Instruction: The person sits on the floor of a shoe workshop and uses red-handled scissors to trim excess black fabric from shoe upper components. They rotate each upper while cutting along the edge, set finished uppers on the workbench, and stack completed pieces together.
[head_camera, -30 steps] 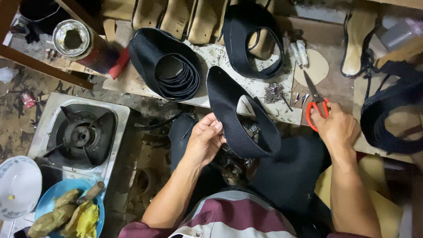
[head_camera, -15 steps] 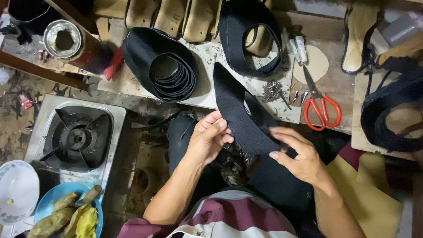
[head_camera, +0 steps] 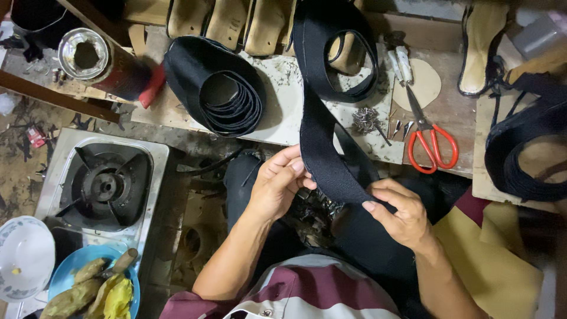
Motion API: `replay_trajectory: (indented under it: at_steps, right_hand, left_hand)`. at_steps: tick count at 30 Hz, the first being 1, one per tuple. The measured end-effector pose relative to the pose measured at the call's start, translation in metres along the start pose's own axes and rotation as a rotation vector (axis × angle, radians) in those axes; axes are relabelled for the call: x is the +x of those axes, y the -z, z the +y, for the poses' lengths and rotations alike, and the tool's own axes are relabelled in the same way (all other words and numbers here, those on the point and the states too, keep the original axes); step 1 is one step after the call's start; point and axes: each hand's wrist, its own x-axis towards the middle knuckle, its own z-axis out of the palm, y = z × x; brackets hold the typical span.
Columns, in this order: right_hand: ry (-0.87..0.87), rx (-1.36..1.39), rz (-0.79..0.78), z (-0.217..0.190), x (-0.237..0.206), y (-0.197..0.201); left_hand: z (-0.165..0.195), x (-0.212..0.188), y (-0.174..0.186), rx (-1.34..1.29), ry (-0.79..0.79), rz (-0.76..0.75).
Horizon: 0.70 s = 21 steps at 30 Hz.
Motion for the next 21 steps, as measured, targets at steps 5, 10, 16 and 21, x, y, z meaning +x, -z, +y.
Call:
replay_trajectory:
  at_steps: [5,10,16,21]
  right_hand:
    - [-0.015,-0.03,0.101,-0.008,-0.006,0.001]
    - [0.008,-0.048,0.245,-0.013,-0.019,0.011]
    - [-0.011,-0.238,0.41,-0.011,-0.032,0.046]
    - [0.046,-0.086,0.453,-0.005,-0.05,0.058]
  left_hand:
    - [-0.002,0.003,-0.005,0.024,0.026,-0.038]
    - [-0.013,0.005,-0.016,0.053,0.046,-0.059]
    - [-0.041,0.007,-0.029,0.087,0.031,-0.062]
    - [-0.068,0.003,-0.01,0.15,0.104,-0.052]
